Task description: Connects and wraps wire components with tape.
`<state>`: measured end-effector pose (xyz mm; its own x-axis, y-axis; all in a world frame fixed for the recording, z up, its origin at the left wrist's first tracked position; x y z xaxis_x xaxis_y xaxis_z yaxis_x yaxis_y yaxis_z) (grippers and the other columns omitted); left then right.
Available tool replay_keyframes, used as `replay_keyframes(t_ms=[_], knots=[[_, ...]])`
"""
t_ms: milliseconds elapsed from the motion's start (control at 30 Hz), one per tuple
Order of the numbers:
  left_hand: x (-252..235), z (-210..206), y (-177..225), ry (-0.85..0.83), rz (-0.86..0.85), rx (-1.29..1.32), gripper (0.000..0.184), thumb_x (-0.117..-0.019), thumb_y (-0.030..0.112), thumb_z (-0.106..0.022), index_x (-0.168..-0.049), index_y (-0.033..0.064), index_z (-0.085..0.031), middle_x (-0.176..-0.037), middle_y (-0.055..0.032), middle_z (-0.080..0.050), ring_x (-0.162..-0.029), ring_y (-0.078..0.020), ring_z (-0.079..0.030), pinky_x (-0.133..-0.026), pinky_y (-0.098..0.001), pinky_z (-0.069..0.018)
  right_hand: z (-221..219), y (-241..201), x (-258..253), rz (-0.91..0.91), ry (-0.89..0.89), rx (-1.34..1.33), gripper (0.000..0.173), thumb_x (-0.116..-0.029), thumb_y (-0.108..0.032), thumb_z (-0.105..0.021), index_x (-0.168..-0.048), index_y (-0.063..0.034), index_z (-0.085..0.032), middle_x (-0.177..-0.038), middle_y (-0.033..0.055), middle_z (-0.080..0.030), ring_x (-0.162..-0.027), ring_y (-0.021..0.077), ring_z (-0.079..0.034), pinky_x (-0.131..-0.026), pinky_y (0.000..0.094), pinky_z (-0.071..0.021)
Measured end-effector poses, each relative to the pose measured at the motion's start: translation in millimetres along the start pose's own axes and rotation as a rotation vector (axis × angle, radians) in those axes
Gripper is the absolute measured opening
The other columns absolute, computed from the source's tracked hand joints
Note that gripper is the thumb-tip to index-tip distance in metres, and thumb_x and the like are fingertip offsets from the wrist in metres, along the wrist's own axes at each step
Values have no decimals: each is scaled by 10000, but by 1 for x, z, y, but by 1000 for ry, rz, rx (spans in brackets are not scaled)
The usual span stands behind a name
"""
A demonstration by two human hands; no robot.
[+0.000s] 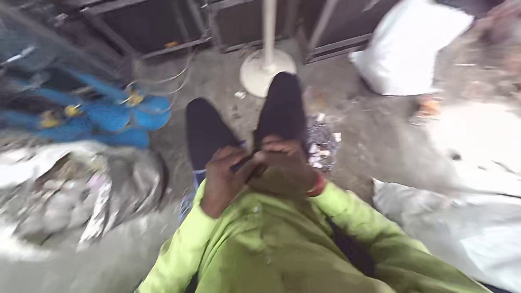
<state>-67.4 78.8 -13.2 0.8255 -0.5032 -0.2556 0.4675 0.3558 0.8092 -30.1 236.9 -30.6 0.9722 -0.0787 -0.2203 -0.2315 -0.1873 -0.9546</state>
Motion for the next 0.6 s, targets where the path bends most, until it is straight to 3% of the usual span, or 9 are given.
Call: replay_keyframes(t_ms=[67, 167, 267, 367, 500, 600], knots=[[-3, -5, 2, 27, -51, 57, 205, -949, 202, -704, -940, 13, -784, -978, -44, -740, -981, -55, -667, -917, -260, -547, 2, -5, -2, 31, 19, -4, 96, -892, -21, -729, -913, 72, -741, -1019, 115, -707, -951, 122, -669, -822, 277, -585], [-15, -12, 8, -35, -102, 123, 219, -968, 115, -649, -911, -77, -737, -962, -68, -702, -978, 12, -619, -913, -171, -510, 3, -16, -8, 123, 16, 153, 187, -897, -50, -693, -920, 134, -674, -1020, 196, -654, -932, 169, -641, -802, 282, -547], [-32, -15, 19, -67, -162, -11, 303, -984, 82, -610, -790, -142, -671, -797, -185, -657, -829, -96, -620, -785, -221, -504, 7, -26, -18, 245, 45, 307, 198, -895, -43, -732, -873, 150, -694, -946, 230, -651, -850, 209, -639, -743, 299, -541], [-43, -16, 30, -60, -203, -166, 356, -1002, 112, -585, -760, -136, -670, -719, -215, -644, -729, -170, -631, -706, -280, -511, 9, -40, -28, 282, 84, 413, 171, -906, -22, -711, -852, 140, -707, -909, 228, -674, -845, 237, -665, -756, 340, -555], [-43, -26, 20, 29, -224, -212, 356, -991, 156, -593, -774, -103, -703, -719, -201, -660, -697, -187, -638, -686, -310, -513, 17, -15, -54, -51, 17, 514, 249, -966, -140, -688, -846, 78, -697, -909, 174, -675, -838, 223, -656, -779, 390, -531], [-40, -30, 1, 23, -151, -261, 376, -1009, 189, -583, -801, -97, -710, -734, -202, -662, -695, -247, -645, -681, -401, -518, 15, 6, -67, -206, -36, 602, 273, -969, -180, -690, -859, 69, -712, -901, 181, -687, -867, 266, -654, -821, 459, -505]])
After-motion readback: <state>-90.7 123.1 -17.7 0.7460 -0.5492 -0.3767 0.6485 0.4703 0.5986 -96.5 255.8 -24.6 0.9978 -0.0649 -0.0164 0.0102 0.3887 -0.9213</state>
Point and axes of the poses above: each hand's wrist, its own x-axis away from the middle knuckle, its own z-axis out of the back of the hand, y = z × x, the point moved 8 cm from there along -x, towards the middle knuckle
